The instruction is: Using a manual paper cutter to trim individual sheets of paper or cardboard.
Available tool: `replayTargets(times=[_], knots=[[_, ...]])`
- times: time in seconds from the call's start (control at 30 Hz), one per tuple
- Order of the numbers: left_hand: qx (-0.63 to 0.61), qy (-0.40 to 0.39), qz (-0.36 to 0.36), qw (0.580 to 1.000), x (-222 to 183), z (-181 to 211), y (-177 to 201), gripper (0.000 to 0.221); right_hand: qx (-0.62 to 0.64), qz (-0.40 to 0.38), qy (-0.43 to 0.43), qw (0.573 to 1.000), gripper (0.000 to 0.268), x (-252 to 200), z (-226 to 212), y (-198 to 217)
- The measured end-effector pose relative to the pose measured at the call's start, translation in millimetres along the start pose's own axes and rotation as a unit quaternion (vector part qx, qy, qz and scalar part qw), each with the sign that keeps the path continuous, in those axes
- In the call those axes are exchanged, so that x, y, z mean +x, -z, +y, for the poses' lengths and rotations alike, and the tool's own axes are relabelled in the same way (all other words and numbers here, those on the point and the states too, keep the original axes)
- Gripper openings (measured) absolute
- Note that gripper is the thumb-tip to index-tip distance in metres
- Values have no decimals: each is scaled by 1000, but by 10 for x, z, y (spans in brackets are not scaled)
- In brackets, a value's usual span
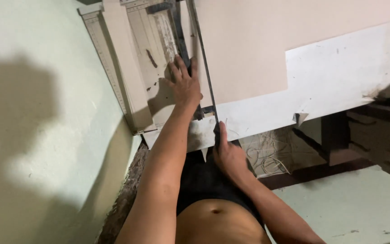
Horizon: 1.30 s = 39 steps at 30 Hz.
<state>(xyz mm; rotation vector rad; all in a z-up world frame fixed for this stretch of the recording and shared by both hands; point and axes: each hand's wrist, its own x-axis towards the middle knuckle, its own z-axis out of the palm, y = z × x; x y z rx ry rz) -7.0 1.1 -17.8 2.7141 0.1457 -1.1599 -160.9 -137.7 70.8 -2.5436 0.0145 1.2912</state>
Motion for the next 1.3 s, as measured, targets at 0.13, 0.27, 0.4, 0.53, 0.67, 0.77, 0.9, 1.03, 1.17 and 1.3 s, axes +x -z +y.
replayTargets(times=[0.13,0.27,0.4,0.53,0.67,0.77,0.9,1.03,1.17,1.3], knots=[[-24,0,-2,1000,-109,58,88,112,12,108,59,992,86,440,650,-863],[-41,-6,12,999,-133,-8,114,103,-4,131,69,989,87,150,450,-701],[-13,5,-2,1000,-52,21,91,112,-72,153,56,984,91,530,587,-951],[-9,7,-9,1000,-166,1,130,113,59,29,-7,998,92,235,460,-558],[147,-70,33,986,118,-66,-659,70,184,-12,-24,983,105,-592,51,745],[171,-242,82,952,381,-355,-1226,62,236,-65,-28,969,88,-384,257,813],[207,-409,199,866,-508,-640,-280,25,429,56,-84,898,63,525,921,292],[389,-322,-17,863,93,-1448,-798,18,696,59,-92,710,65,1201,1179,135],[401,-262,-42,877,-495,-1424,344,22,789,89,-106,599,22,1242,1470,-86],[245,-320,134,905,-358,-1330,26,30,736,112,-80,663,30,1010,1148,-200]])
